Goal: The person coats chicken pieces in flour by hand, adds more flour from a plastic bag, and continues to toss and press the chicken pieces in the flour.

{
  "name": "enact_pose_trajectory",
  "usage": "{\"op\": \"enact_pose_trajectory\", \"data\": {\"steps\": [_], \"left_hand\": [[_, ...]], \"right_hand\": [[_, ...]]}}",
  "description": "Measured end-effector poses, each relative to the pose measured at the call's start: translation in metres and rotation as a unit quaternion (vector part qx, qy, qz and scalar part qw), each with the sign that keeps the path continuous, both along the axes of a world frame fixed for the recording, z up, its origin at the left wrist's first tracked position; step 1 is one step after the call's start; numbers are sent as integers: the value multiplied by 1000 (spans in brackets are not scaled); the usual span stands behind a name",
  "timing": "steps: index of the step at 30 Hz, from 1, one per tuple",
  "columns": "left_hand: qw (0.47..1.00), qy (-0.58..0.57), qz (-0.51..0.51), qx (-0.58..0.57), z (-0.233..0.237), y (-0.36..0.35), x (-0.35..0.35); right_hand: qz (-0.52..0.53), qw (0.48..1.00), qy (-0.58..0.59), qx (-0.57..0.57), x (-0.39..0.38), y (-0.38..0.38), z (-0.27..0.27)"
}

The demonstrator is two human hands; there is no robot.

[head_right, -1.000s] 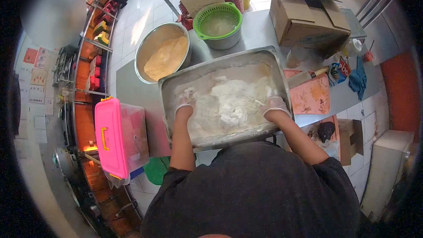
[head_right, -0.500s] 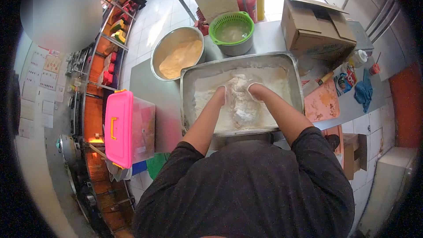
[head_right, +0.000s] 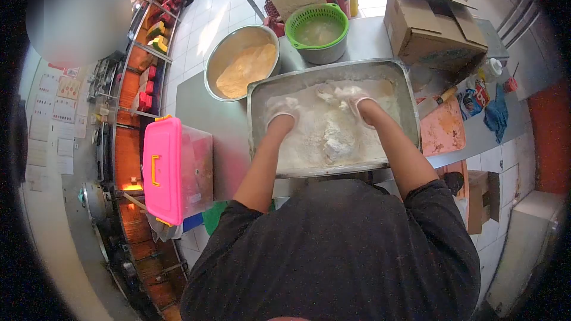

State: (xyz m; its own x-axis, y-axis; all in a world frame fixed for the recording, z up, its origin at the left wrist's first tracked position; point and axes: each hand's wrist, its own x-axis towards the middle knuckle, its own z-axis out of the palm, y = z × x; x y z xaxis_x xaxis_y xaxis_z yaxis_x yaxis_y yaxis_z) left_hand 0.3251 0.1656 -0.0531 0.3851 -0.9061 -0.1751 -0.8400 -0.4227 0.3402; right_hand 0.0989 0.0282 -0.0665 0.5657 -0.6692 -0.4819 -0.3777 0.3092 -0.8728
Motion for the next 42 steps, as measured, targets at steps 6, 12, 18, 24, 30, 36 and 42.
{"op": "enact_pose_trajectory", "data": {"steps": [6, 12, 18, 24, 30, 36, 42], "left_hand": [[972, -145, -156, -97, 1, -37, -53], [988, -61, -136, -49, 36, -55, -60], [934, 356, -11, 10, -68, -55, 2], [965, 237, -103, 41, -81, -57, -12], [994, 84, -69, 25, -23, -45, -62], [986, 27, -164, -2, -5, -39, -70], [986, 91, -105, -96, -56, -35, -31]], "right_hand": [[-47, 970, -84, 223, -10, -9, -37], [125, 992, 19, 20, -27, 20, 25], [413, 841, 199, -288, -36, 38, 72], [261, 859, 297, -324, -35, 35, 52], [382, 755, 360, -394, -58, 23, 24], [342, 778, 360, -385, -64, 11, -6], [224, 874, 291, -317, -63, 27, 54]]}}
